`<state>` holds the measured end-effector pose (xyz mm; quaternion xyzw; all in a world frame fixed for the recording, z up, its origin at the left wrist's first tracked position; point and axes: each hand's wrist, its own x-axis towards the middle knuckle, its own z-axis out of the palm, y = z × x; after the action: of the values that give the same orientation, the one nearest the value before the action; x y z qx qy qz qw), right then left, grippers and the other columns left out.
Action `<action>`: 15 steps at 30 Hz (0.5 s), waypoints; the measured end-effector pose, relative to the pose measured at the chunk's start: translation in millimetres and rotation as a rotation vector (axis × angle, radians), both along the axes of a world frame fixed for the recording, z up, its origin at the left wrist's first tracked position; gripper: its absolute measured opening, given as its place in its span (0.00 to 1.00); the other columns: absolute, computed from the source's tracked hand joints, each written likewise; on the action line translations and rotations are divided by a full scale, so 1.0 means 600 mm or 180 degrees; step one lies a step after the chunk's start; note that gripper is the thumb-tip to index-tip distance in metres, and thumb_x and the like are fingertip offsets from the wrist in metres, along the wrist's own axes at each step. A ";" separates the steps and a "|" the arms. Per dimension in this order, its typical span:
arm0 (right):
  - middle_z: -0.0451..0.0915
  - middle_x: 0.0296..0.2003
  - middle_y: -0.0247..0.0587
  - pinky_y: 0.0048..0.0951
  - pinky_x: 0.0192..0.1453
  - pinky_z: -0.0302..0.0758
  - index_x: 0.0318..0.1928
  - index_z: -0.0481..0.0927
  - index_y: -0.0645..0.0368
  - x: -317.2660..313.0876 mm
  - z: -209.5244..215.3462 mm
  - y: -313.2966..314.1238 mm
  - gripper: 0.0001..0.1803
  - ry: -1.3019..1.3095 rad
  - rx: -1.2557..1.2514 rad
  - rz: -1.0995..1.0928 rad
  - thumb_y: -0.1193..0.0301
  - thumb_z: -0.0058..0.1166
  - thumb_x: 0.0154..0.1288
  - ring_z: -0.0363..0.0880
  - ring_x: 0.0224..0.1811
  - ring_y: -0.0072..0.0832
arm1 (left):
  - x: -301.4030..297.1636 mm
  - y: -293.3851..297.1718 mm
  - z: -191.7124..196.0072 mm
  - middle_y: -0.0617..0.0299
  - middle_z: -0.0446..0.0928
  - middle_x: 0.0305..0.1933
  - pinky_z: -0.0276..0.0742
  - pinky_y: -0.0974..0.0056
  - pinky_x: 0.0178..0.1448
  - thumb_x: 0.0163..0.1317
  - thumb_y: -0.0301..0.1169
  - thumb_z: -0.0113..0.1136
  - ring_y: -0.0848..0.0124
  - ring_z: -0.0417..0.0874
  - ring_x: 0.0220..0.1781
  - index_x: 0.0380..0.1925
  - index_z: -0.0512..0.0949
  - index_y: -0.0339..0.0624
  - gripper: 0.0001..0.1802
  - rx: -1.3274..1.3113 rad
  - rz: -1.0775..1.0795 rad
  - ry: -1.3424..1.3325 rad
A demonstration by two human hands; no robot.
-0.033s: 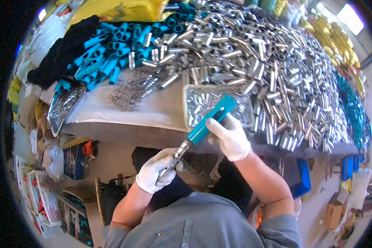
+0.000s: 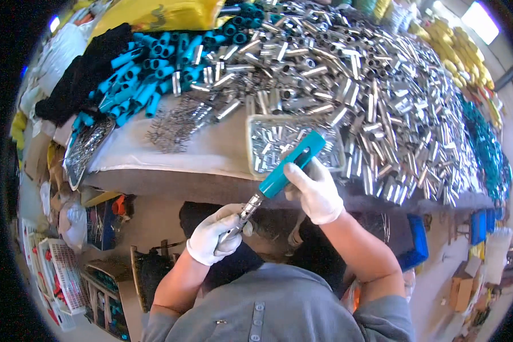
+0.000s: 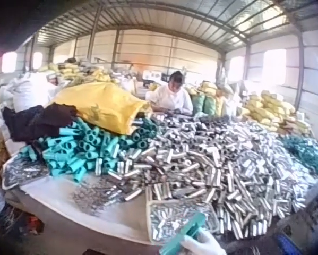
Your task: Assembling small metal tubes with pins and plastic sleeves at a factory workstation.
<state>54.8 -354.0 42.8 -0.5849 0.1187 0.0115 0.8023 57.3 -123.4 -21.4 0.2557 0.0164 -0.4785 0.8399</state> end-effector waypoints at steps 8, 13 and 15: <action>0.77 0.33 0.35 0.21 0.30 0.71 0.48 0.73 0.63 -0.105 -0.037 -0.014 0.19 0.0212 0.0281 0.0428 0.67 0.58 0.60 0.73 0.26 0.19 | -0.024 -0.055 0.044 0.57 0.77 0.32 0.52 0.80 0.14 0.64 0.34 0.51 0.85 0.60 0.13 0.62 0.62 0.36 0.27 0.0353 -0.0668 -0.0760; 0.77 0.36 0.40 0.17 0.24 0.67 0.48 0.71 0.63 -0.093 -0.008 -0.076 0.23 -0.0152 -0.0386 0.0501 0.68 0.56 0.50 0.71 0.24 0.18 | -0.034 -0.050 0.038 0.63 0.77 0.32 0.50 0.81 0.15 0.66 0.31 0.49 0.87 0.59 0.13 0.58 0.68 0.37 0.21 0.0586 -0.0831 -0.0738; 0.77 0.36 0.41 0.22 0.30 0.70 0.39 0.76 0.63 -0.079 0.013 -0.096 0.11 -0.0882 -0.1357 0.0473 0.73 0.52 0.55 0.74 0.27 0.23 | -0.032 -0.050 0.044 0.58 0.76 0.32 0.52 0.81 0.14 0.64 0.35 0.52 0.85 0.60 0.13 0.60 0.65 0.32 0.27 0.0615 -0.1027 -0.0884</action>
<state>7.3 -411.4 50.6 -0.7439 -0.0358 -0.0351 0.6664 38.1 -153.1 5.0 0.3975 -0.0947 -0.5630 0.7184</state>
